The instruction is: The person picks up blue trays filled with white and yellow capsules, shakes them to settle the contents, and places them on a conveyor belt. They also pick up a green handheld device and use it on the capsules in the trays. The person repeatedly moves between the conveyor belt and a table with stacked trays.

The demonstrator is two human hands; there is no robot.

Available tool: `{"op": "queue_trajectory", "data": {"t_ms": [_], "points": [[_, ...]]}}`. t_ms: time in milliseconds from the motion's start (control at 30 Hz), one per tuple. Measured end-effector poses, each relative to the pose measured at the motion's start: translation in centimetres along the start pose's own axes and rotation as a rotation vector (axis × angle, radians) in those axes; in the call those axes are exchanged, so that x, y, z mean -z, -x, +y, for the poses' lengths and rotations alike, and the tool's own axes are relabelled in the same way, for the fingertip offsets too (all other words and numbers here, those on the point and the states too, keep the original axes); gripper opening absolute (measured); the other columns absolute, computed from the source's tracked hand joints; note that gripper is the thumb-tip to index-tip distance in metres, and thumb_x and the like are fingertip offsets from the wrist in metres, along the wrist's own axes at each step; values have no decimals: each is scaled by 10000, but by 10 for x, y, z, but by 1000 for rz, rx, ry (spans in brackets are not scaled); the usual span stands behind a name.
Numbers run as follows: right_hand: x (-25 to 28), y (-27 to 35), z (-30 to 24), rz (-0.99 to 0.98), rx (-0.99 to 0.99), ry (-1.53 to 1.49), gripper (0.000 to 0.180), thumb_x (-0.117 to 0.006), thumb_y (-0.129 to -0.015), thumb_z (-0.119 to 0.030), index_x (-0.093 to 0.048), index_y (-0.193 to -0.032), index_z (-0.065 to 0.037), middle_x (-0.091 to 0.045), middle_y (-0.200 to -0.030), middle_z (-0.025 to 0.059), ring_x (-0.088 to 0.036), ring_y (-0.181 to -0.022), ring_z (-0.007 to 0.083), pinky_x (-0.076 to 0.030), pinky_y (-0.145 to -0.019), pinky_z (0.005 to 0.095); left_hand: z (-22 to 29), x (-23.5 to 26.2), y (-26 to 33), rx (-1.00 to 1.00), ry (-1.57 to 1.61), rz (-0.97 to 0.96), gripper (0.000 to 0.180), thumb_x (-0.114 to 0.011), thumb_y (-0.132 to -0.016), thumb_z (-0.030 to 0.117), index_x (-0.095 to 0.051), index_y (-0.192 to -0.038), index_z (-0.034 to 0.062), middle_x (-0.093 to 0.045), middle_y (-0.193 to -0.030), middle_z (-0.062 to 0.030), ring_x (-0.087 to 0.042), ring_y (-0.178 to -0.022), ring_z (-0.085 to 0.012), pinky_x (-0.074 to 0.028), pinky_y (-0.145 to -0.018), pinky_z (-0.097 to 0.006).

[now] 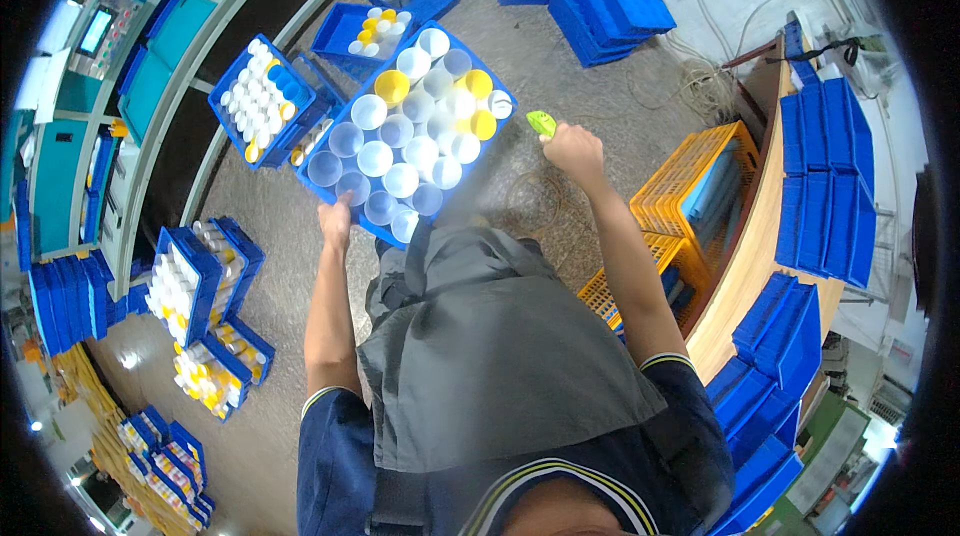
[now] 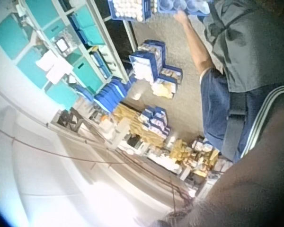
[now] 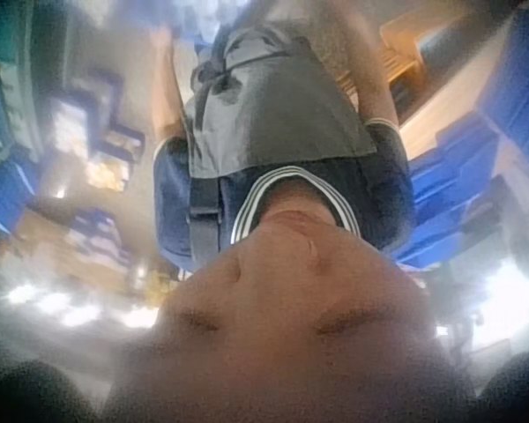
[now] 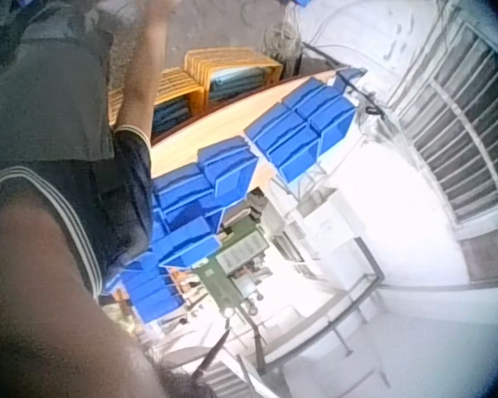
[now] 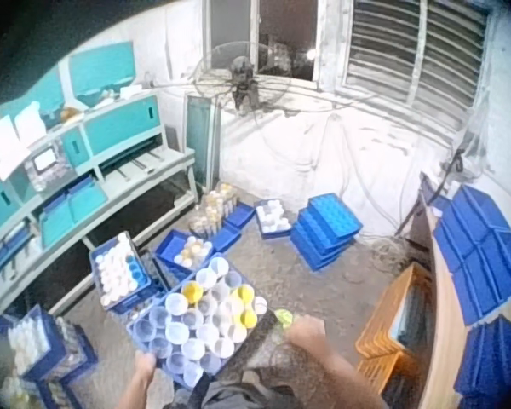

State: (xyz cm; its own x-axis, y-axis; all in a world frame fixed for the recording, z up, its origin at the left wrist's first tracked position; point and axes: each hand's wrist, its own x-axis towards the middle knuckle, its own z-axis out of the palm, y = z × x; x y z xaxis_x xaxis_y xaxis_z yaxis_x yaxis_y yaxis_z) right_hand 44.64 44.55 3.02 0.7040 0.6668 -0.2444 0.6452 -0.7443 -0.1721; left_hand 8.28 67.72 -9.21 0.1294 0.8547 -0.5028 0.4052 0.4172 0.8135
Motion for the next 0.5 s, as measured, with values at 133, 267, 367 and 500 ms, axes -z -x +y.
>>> {"op": "queue_trajectory", "data": {"t_ms": [133, 267, 367, 500], "points": [[12, -14, -7, -86, -30, -111, 425, -589, -880, -408, -653, -1075, -35, -680, -996, 236, -645, -985, 401, -492, -868, 484, 1, 1, 7, -53, -26, -3, 303, -659, -822, 192, -683, -977, -67, -695, -838, -123, -645, -716, -207, -506, -673, -353], [21, -3, -16, -94, 32, -78, 406, -596, -873, -394, -666, -1045, -33, -684, -988, 229, -653, -985, 378, -496, -873, 462, 4, 0, 6, -50, -215, 30, 327, -676, -807, 239, -697, -937, -60, -701, -823, -136, -645, -732, -211, -500, -701, -371], [25, 9, -22, -160, 52, -66, 402, -592, -873, -400, -672, -1012, -31, -687, -969, 220, -652, -994, 370, -492, -879, 465, 10, -3, 6, -44, -269, 38, 349, -688, -794, 272, -706, -883, -65, -704, -805, -159, -653, -752, -229, -500, -733, -393], [29, 23, -31, -197, 75, -35, 424, -580, -882, -419, -657, -1032, -29, -684, -972, 212, -640, -1017, 375, -490, -869, 487, 16, -8, 6, -32, -335, 51, 393, -696, -784, 307, -698, -857, -79, -701, -806, -180, -663, -769, -248, -501, -752, -394]]}}
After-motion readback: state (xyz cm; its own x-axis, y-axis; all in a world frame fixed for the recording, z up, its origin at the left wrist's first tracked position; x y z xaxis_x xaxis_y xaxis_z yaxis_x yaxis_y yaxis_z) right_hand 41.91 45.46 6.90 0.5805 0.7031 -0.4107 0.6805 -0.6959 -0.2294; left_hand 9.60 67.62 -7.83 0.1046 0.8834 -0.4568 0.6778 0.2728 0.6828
